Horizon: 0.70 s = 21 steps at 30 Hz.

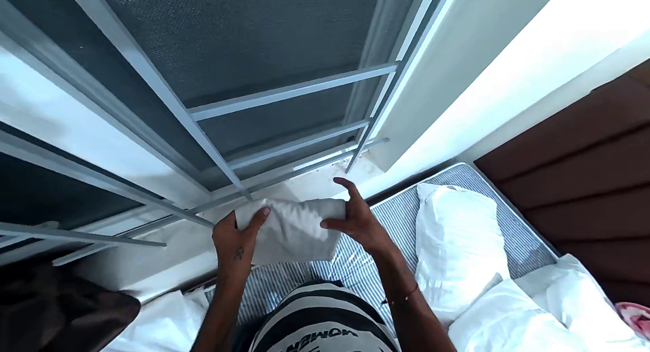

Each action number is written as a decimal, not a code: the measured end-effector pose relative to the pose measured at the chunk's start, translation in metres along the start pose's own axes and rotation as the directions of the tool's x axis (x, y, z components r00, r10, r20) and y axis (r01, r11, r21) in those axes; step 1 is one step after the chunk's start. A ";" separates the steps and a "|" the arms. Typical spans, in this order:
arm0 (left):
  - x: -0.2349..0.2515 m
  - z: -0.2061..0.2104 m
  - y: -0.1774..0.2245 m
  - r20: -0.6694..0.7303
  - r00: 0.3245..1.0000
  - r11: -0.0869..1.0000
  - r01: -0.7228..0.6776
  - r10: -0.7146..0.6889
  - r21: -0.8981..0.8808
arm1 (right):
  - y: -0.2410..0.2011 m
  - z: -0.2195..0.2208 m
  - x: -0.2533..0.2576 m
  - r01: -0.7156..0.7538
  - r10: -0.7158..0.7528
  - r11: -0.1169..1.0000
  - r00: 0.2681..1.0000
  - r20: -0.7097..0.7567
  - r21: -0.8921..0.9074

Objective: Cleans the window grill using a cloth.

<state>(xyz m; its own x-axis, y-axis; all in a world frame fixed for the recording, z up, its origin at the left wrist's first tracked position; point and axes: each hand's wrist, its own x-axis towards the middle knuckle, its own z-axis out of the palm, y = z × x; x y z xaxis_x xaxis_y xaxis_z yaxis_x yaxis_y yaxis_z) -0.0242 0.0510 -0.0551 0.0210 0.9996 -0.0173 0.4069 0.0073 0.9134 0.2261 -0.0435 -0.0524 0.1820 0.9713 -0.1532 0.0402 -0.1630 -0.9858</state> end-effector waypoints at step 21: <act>0.003 -0.028 -0.012 0.148 0.933 0.926 -0.349 0.329 0.142 | 0.010 -0.007 0.015 0.112 -0.112 0.988 0.994 -0.001 -0.108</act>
<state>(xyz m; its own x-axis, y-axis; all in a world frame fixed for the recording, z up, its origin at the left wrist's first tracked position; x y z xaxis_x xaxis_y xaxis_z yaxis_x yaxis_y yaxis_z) -0.0541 0.0543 -0.0546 0.2890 0.9307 0.2240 0.4991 -0.3462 0.7944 0.2357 -0.0322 -0.0636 0.1772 0.9833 -0.0414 0.1664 -0.0714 -0.9835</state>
